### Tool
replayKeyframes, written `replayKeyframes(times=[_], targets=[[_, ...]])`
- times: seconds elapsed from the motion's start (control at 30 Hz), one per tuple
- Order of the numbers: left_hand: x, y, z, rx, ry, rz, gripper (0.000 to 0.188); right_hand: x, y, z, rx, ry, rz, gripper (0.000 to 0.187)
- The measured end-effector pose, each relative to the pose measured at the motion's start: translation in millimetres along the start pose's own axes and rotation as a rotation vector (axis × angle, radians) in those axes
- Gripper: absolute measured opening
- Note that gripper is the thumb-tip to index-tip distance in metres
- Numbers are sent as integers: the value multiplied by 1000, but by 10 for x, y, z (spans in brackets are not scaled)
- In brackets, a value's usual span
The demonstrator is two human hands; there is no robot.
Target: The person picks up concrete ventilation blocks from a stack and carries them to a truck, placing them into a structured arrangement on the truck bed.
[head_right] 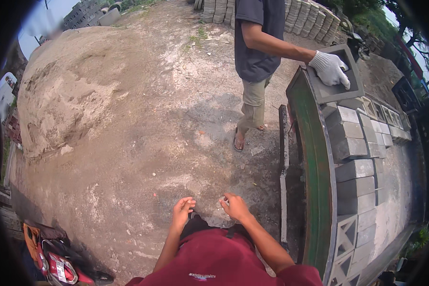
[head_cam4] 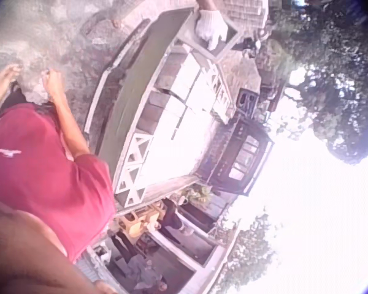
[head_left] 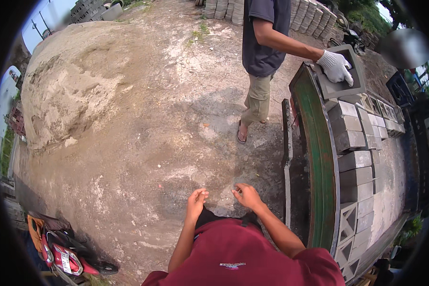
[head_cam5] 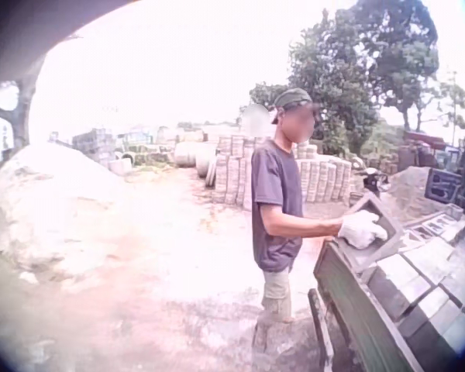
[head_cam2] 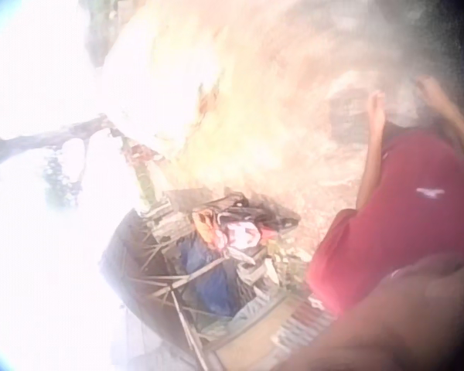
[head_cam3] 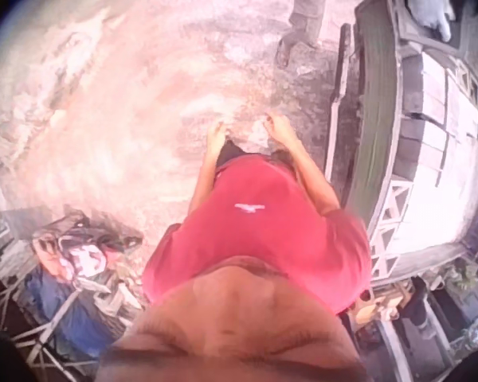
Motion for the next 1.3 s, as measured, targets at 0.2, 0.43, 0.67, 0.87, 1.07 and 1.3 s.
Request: replayKeyframes(times=[0.2, 0.43, 0.67, 0.87, 1.07, 1.3], targets=[[-711, -1590, -37, -135, 90, 118, 23, -1257, 1084, -619, 37, 3, 24, 24], [-1808, -2820, -4, -61, 87, 261, 24, -2508, 1776, -1131, 55, -32, 65, 23], [-3178, -3168, 103, 20, -156, 194, 28, -4146, 1962, -1254, 97, 24, 29, 21], [-4907, -3488, 1163, -28, -86, 120, 29, -6055, 1926, -1636, 83, -105, -15, 25], [-6509, -4124, 2443, 70, 67, 237, 24, -7916, 1835, -2193, 86, -177, -44, 22], [-8395, -4770, 3015, 65, -1, 258, 23, -10008, 1825, -2714, -36, -67, -4, 20]])
Point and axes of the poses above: each hand's wrist, its own x-axis away from the middle knuckle, its own y-axis out of the palm, z = x × y, the point moved 3 cm from there along -x, towards the middle knuckle, and after that the axes turned 14 degrees about -x, right-handed, at the moved point
